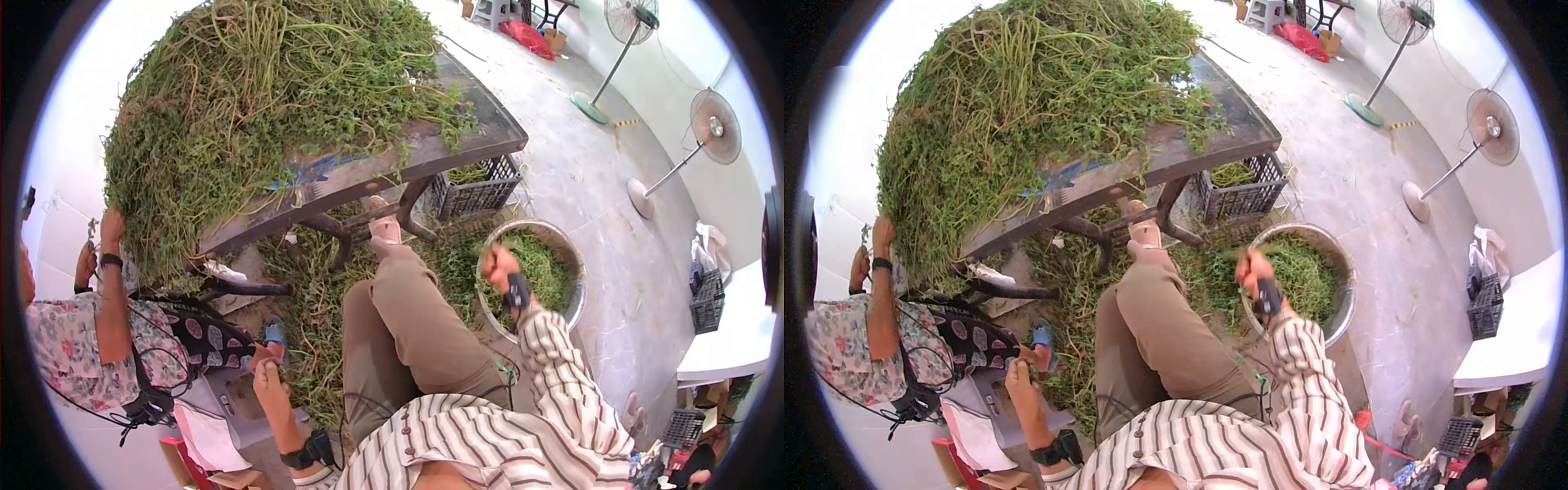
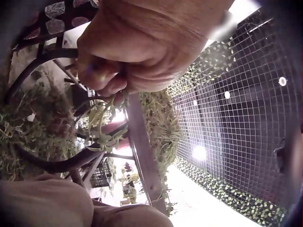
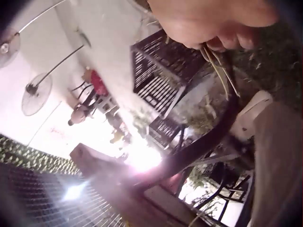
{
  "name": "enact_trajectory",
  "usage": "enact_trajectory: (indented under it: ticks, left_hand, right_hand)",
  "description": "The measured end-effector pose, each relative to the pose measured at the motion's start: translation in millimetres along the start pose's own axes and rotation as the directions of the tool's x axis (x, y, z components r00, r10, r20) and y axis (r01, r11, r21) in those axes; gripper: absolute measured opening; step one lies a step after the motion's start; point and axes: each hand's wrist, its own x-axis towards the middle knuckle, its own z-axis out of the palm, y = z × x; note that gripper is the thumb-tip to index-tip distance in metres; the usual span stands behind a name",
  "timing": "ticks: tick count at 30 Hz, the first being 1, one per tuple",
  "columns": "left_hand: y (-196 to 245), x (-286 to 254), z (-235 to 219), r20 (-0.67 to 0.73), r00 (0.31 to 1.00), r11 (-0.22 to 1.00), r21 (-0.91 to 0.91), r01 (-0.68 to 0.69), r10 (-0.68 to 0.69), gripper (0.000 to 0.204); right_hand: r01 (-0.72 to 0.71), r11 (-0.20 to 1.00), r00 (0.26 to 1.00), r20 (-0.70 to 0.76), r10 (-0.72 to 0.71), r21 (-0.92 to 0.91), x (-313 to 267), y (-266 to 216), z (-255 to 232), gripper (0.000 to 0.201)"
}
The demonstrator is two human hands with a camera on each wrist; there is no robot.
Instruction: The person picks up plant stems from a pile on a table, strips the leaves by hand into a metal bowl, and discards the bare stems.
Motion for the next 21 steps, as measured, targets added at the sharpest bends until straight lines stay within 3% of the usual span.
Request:
enact_trajectory:
  ticks: [1,2,3,4,7,8,11,12,13,14,15,17,18,19,20,21]
  left_hand:
    - [2,-2,0,0.002,1.000,1.000,0.011,0.002,-0.002,0.019]
    - [4,-4,-1,-0.025,0.999,0.999,0.029,-0.021,0.021,0.019]
    - [7,-4,-2,-0.056,0.997,0.998,0.045,-0.050,0.052,0.019]
    - [8,-3,-3,-0.071,0.995,0.997,0.046,-0.065,0.068,0.019]
    - [-11,2,-11,-0.068,0.997,0.996,0.079,-0.036,0.041,0.016]
    - [-15,2,-9,-0.125,0.992,0.998,0.058,-0.024,0.031,0.016]
    - [-9,6,3,-0.166,0.986,0.996,-0.084,-0.043,0.028,0.017]
    - [-5,9,5,-0.164,0.986,0.994,-0.097,-0.041,0.025,0.017]
    - [-2,12,6,-0.149,0.988,0.993,-0.109,-0.042,0.025,0.017]
    - [2,14,6,-0.148,0.989,0.994,-0.105,-0.044,0.028,0.017]
    - [6,16,9,-0.146,0.989,0.983,-0.175,-0.058,0.032,0.016]
    - [14,23,15,-0.146,0.988,0.961,-0.263,-0.085,0.047,0.015]
    - [17,26,16,-0.111,0.994,0.943,-0.333,-0.029,-0.009,0.015]
    - [19,26,13,-0.079,0.995,0.918,-0.396,0.031,-0.068,0.015]
    - [23,26,12,-0.102,0.993,0.914,-0.406,0.017,-0.064,0.015]
    - [28,27,15,-0.099,0.993,0.898,-0.439,0.022,-0.072,0.014]
  right_hand:
    - [0.158,0.987,0.986,-0.040,-0.159,-0.032,-6,-25,34,0.030]
    - [0.402,0.904,0.913,0.139,-0.384,-0.147,8,-42,48,0.027]
    - [0.356,0.931,0.934,-0.006,-0.357,0.082,-8,-60,78,0.023]
    - [0.352,0.932,0.936,-0.049,-0.349,0.090,-1,-67,86,0.021]
    - [0.337,0.938,0.932,0.170,-0.321,-0.074,-2,-54,98,0.018]
    - [0.321,0.940,0.924,0.257,-0.283,-0.118,-7,-43,100,0.017]
    - [0.299,0.926,0.918,0.336,-0.212,-0.232,-72,-17,161,0.016]
    - [0.316,0.909,0.874,0.457,-0.167,-0.273,-93,-10,181,0.016]
    - [0.344,0.889,0.817,0.562,-0.125,-0.302,-116,-2,199,0.016]
    - [0.801,0.477,0.545,0.771,-0.331,-0.362,-140,6,220,0.016]
    - [0.969,-0.108,0.179,0.934,-0.311,-0.222,-160,15,242,0.017]
    - [0.999,0.042,-0.018,0.992,-0.125,0.023,-178,36,279,0.018]
    - [0.608,0.672,0.506,0.858,0.084,-0.424,-206,57,294,0.019]
    - [0.368,0.768,0.516,0.803,0.300,-0.524,-216,70,308,0.015]
    - [0.370,0.764,0.440,0.824,0.357,-0.528,-219,87,318,0.016]
    - [0.373,0.742,0.424,0.813,0.399,-0.558,-217,103,327,0.017]
